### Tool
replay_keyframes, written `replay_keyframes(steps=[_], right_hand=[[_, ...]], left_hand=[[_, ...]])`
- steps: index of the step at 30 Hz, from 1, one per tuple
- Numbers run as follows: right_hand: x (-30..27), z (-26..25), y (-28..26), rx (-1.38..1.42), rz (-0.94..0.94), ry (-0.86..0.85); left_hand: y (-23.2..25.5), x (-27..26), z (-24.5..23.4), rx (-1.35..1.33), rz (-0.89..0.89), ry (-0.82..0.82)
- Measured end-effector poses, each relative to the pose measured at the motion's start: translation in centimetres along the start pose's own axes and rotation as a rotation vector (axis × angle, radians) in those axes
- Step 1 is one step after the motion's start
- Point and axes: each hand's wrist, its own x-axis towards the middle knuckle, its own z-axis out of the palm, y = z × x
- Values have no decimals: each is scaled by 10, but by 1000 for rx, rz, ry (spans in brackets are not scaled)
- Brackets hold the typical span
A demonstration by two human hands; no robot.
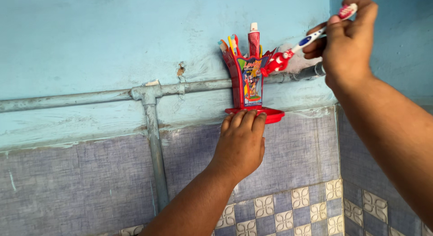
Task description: The person picks up toothbrushes and a tube of toothpaste from a box and places them into a wall-mounted red toothbrush holder.
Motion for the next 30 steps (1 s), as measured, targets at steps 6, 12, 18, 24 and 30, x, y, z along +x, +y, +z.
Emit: replay_keyframes(steps=[6,12,18,24,30], right_hand=[[27,28,16,-85,-83,-68],[44,59,13,-227,-165,-87],[54,91,-4,-505,-138,-136],[81,114,8,-848,-274,-99],[92,123,15,-900,-200,-134]], left_hand=[[3,6,-5,-7,-6,-63],[7,7,-5,-18,-42,-161],[6,0,0,-18,-3,-116],[6,-3,1,-42,-2,-121],[7,-6,4,-46,2,-150]])
